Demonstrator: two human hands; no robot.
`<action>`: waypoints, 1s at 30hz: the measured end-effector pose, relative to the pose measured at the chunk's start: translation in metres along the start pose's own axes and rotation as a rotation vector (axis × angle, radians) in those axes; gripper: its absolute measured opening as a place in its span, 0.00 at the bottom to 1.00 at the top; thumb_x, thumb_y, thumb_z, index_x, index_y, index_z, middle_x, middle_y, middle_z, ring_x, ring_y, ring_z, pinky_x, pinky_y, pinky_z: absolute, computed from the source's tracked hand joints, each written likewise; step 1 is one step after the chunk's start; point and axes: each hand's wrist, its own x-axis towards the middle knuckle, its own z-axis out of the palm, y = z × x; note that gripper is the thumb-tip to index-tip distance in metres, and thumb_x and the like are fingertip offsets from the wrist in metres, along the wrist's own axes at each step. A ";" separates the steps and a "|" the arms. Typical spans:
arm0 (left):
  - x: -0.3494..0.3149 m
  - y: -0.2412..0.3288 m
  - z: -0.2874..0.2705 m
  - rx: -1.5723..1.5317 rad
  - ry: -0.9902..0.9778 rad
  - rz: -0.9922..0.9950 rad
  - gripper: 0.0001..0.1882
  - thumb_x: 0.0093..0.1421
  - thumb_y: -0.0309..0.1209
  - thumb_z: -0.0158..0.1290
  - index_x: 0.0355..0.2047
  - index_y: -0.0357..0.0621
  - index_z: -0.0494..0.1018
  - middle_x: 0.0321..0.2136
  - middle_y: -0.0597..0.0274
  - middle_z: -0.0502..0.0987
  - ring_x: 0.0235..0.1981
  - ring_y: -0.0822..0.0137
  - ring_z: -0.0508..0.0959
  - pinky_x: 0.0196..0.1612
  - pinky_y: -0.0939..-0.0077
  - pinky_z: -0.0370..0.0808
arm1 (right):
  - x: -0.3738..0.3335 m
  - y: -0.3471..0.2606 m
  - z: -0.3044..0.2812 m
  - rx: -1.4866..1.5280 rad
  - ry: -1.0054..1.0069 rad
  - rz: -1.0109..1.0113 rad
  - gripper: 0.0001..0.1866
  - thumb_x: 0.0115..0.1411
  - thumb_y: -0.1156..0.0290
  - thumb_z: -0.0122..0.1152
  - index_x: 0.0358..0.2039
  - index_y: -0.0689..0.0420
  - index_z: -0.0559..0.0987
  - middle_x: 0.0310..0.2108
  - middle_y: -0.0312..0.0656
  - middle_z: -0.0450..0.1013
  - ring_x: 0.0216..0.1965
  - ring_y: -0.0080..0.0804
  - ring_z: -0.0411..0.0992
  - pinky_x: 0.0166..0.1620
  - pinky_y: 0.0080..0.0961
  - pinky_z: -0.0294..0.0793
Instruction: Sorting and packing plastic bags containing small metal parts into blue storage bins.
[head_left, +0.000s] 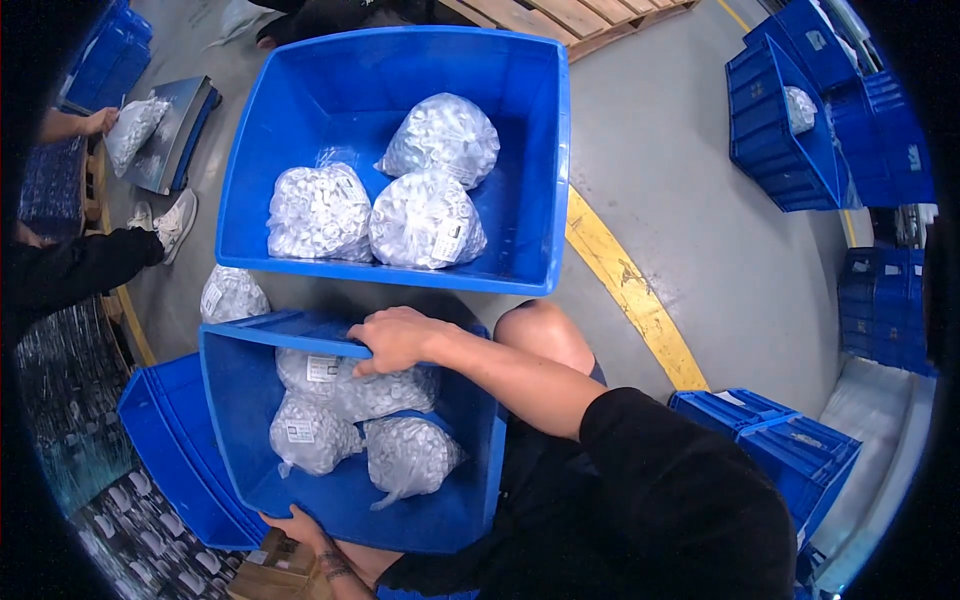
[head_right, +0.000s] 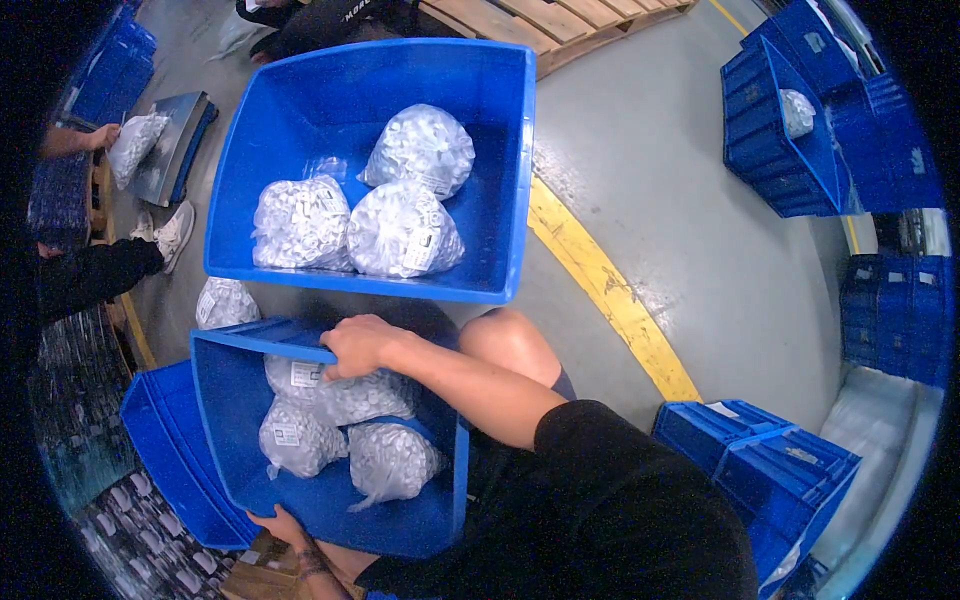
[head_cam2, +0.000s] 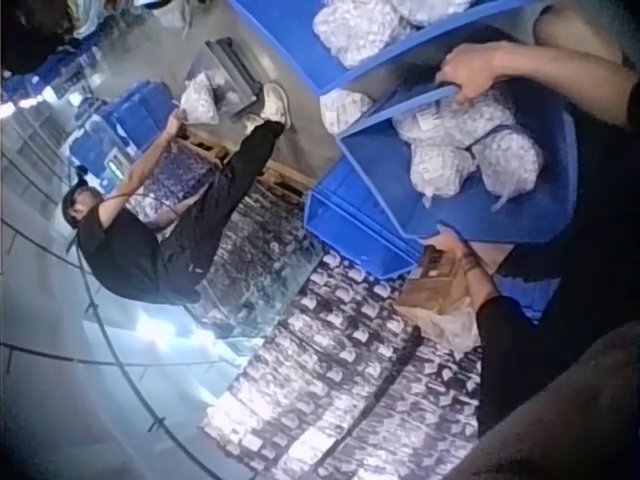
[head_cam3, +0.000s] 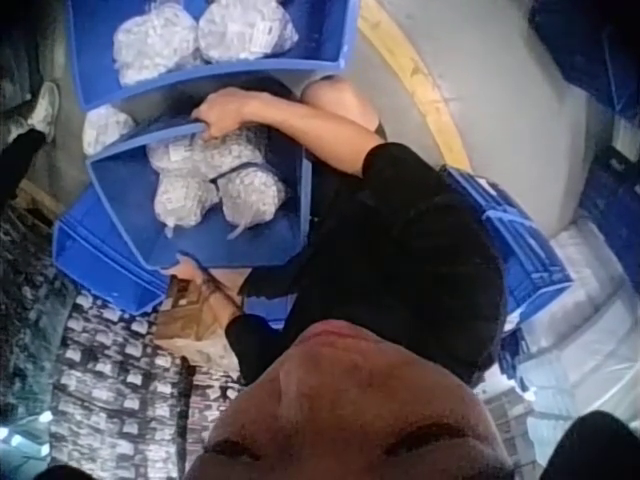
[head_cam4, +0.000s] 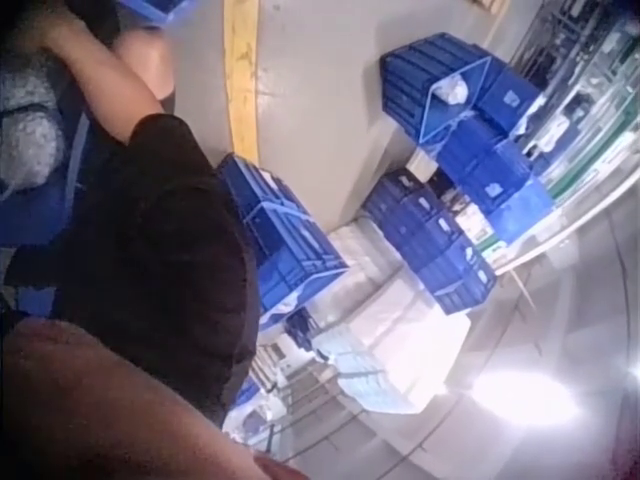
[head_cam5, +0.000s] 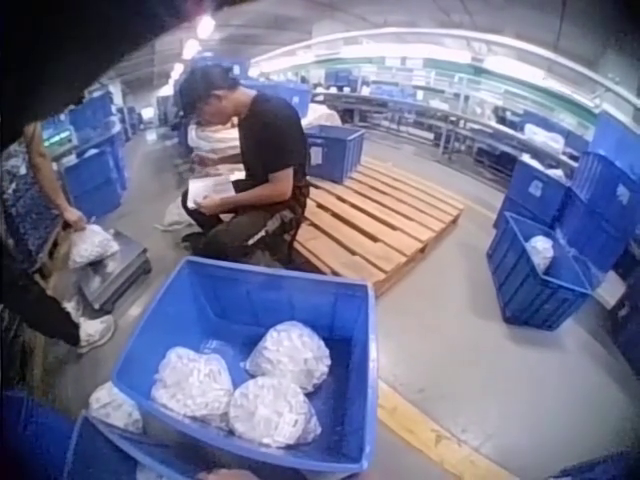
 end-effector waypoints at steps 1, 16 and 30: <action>-0.001 0.001 0.000 0.022 0.018 0.006 0.43 0.55 0.21 0.53 0.67 0.52 0.43 0.51 0.35 0.70 0.48 0.37 0.73 0.49 0.51 0.72 | 0.000 -0.001 -0.001 0.000 0.000 -0.002 0.31 0.51 0.48 0.61 0.48 0.58 0.76 0.40 0.55 0.75 0.45 0.52 0.73 0.50 0.42 0.70; 0.000 0.001 0.002 0.050 0.033 -0.014 0.43 0.55 0.22 0.54 0.66 0.52 0.44 0.49 0.35 0.72 0.47 0.36 0.73 0.48 0.50 0.71 | -0.002 -0.002 -0.003 -0.001 0.007 -0.001 0.29 0.51 0.49 0.61 0.46 0.60 0.76 0.39 0.55 0.75 0.43 0.52 0.73 0.48 0.43 0.71; -0.012 0.015 -0.020 -0.012 0.000 -0.037 0.43 0.53 0.21 0.51 0.66 0.50 0.43 0.45 0.31 0.73 0.44 0.36 0.75 0.48 0.49 0.71 | -0.004 -0.024 -0.027 0.362 0.485 -0.227 0.31 0.55 0.64 0.64 0.58 0.58 0.66 0.28 0.43 0.75 0.29 0.32 0.73 0.35 0.28 0.72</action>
